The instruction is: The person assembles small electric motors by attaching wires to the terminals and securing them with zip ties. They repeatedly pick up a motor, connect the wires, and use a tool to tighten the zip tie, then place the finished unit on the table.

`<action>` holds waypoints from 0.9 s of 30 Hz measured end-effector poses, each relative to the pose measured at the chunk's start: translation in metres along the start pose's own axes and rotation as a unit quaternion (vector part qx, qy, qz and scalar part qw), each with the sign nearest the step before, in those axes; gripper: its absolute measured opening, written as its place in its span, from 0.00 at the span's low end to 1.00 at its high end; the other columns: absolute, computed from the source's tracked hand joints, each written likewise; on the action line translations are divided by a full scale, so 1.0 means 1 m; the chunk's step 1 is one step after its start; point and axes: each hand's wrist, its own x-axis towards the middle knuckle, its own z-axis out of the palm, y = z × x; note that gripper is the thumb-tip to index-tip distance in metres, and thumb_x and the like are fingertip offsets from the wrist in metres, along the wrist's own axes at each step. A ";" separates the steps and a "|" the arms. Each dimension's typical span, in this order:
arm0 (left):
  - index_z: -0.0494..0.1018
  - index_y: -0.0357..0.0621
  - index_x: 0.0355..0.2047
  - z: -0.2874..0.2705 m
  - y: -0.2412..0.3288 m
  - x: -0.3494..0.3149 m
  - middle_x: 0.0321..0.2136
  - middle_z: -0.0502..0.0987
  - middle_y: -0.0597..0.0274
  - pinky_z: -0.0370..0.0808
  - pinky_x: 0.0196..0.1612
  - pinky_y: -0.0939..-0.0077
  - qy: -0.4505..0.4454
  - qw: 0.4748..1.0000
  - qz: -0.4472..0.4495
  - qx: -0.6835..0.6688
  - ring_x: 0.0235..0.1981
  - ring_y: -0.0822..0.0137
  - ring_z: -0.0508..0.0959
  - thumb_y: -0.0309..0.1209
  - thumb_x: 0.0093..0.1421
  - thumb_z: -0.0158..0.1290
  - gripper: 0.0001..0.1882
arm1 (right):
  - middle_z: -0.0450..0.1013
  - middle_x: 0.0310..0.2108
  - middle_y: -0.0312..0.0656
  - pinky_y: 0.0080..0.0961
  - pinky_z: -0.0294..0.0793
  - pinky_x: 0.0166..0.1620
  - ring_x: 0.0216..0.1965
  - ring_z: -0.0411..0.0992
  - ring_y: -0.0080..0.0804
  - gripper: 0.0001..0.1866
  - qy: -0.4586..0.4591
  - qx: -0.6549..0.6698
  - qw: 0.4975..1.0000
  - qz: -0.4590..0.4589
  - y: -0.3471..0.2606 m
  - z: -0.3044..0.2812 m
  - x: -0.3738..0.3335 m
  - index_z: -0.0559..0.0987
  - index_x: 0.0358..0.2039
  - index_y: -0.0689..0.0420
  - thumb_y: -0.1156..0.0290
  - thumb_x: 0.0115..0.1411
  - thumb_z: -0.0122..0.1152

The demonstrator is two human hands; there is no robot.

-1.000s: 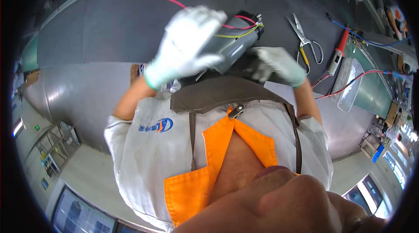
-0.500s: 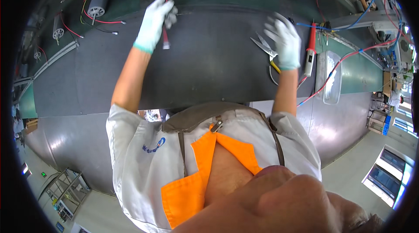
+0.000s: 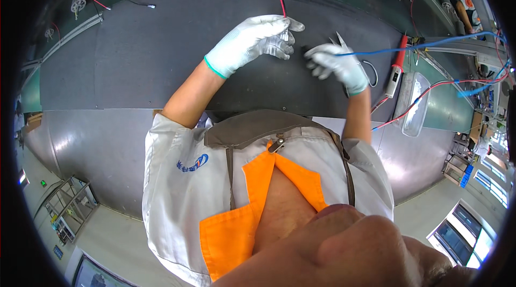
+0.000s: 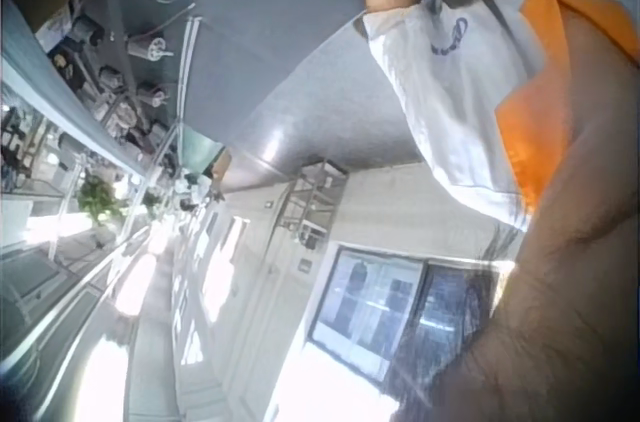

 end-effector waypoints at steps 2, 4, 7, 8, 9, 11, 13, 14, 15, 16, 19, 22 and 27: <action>0.75 0.34 0.55 0.006 0.007 0.003 0.35 0.80 0.61 0.81 0.42 0.72 0.006 1.000 0.007 0.027 0.34 0.70 0.81 0.41 0.70 0.54 0.23 | 0.82 0.35 0.42 0.19 0.79 0.37 0.33 0.79 0.23 0.16 0.034 0.017 0.997 -0.066 0.006 0.030 -0.007 0.82 0.49 0.62 0.65 0.69 0.58; 0.76 0.33 0.53 0.009 0.007 0.004 0.33 0.81 0.60 0.81 0.41 0.72 0.030 0.998 0.019 0.050 0.33 0.70 0.81 0.40 0.70 0.54 0.21 | 0.81 0.35 0.43 0.20 0.79 0.38 0.35 0.79 0.24 0.15 0.109 0.044 0.983 -0.139 0.004 0.041 -0.021 0.82 0.51 0.64 0.68 0.70 0.57; 0.77 0.34 0.50 0.015 -0.001 0.013 0.33 0.81 0.59 0.82 0.40 0.73 0.073 0.994 0.051 0.060 0.32 0.69 0.82 0.39 0.70 0.53 0.19 | 0.81 0.33 0.49 0.22 0.79 0.35 0.32 0.80 0.30 0.24 0.135 0.136 0.956 -0.223 -0.013 0.050 -0.035 0.72 0.61 0.69 0.67 0.69 0.57; 0.77 0.34 0.50 0.021 -0.004 0.013 0.34 0.81 0.59 0.82 0.40 0.73 0.082 0.993 0.060 0.055 0.33 0.69 0.82 0.39 0.71 0.53 0.19 | 0.80 0.32 0.50 0.22 0.79 0.34 0.31 0.80 0.31 0.27 0.129 0.168 0.947 -0.243 -0.018 0.057 -0.035 0.69 0.63 0.70 0.66 0.69 0.58; 0.77 0.34 0.49 0.025 -0.006 0.015 0.35 0.82 0.58 0.82 0.40 0.73 0.089 0.992 0.069 0.051 0.34 0.69 0.82 0.38 0.71 0.53 0.18 | 0.80 0.31 0.51 0.22 0.79 0.33 0.30 0.80 0.32 0.31 0.124 0.198 0.936 -0.262 -0.021 0.065 -0.033 0.66 0.65 0.70 0.65 0.69 0.59; 0.77 0.35 0.49 0.030 -0.009 0.020 0.36 0.82 0.58 0.81 0.41 0.73 0.098 0.991 0.086 0.031 0.35 0.69 0.82 0.38 0.71 0.53 0.18 | 0.78 0.28 0.51 0.22 0.76 0.28 0.25 0.77 0.31 0.40 0.129 0.216 0.930 -0.268 -0.024 0.072 -0.021 0.59 0.69 0.69 0.58 0.66 0.63; 0.77 0.36 0.49 0.033 -0.010 0.023 0.37 0.82 0.58 0.81 0.41 0.74 0.103 0.989 0.100 0.017 0.35 0.70 0.82 0.38 0.71 0.52 0.17 | 0.80 0.30 0.52 0.23 0.78 0.29 0.27 0.79 0.32 0.37 0.117 0.235 0.921 -0.287 -0.022 0.072 -0.011 0.59 0.69 0.70 0.62 0.68 0.60; 0.77 0.36 0.49 0.034 -0.011 0.023 0.38 0.82 0.58 0.81 0.41 0.74 0.103 0.989 0.106 0.013 0.35 0.70 0.82 0.38 0.71 0.52 0.17 | 0.80 0.30 0.51 0.22 0.77 0.29 0.26 0.79 0.32 0.37 0.113 0.249 0.915 -0.297 -0.020 0.072 -0.008 0.59 0.69 0.70 0.62 0.68 0.60; 0.77 0.37 0.49 0.035 -0.011 0.024 0.38 0.82 0.58 0.81 0.41 0.74 0.102 0.988 0.112 0.009 0.36 0.71 0.82 0.38 0.71 0.52 0.16 | 0.80 0.30 0.51 0.22 0.77 0.29 0.26 0.79 0.32 0.37 0.112 0.257 0.913 -0.297 -0.019 0.072 -0.005 0.59 0.69 0.69 0.62 0.68 0.60; 0.77 0.37 0.49 0.036 -0.010 0.023 0.38 0.82 0.58 0.81 0.42 0.75 0.104 0.988 0.116 0.010 0.36 0.71 0.82 0.38 0.71 0.52 0.16 | 0.80 0.29 0.51 0.22 0.77 0.29 0.26 0.79 0.32 0.37 0.110 0.266 0.910 -0.298 -0.020 0.073 -0.001 0.59 0.69 0.69 0.62 0.68 0.60; 0.77 0.37 0.48 0.037 -0.009 0.023 0.38 0.82 0.58 0.80 0.42 0.76 0.115 0.986 0.120 0.015 0.36 0.72 0.82 0.37 0.72 0.51 0.16 | 0.80 0.30 0.51 0.22 0.77 0.29 0.26 0.79 0.32 0.37 0.100 0.265 0.911 -0.300 -0.018 0.071 0.005 0.59 0.69 0.69 0.62 0.68 0.61; 0.77 0.37 0.48 0.035 -0.009 0.023 0.38 0.82 0.59 0.79 0.43 0.77 0.118 0.987 0.111 0.019 0.36 0.73 0.81 0.37 0.72 0.51 0.15 | 0.80 0.29 0.50 0.23 0.77 0.28 0.27 0.79 0.32 0.37 0.096 0.280 0.904 -0.308 -0.016 0.069 0.009 0.60 0.69 0.68 0.62 0.68 0.61; 0.77 0.37 0.49 0.037 -0.015 0.023 0.36 0.82 0.59 0.79 0.36 0.77 0.146 0.979 0.140 0.022 0.32 0.73 0.80 0.36 0.73 0.50 0.15 | 0.80 0.35 0.52 0.23 0.79 0.29 0.29 0.80 0.32 0.36 0.107 0.311 0.896 -0.299 -0.013 0.074 0.015 0.60 0.69 0.68 0.64 0.68 0.61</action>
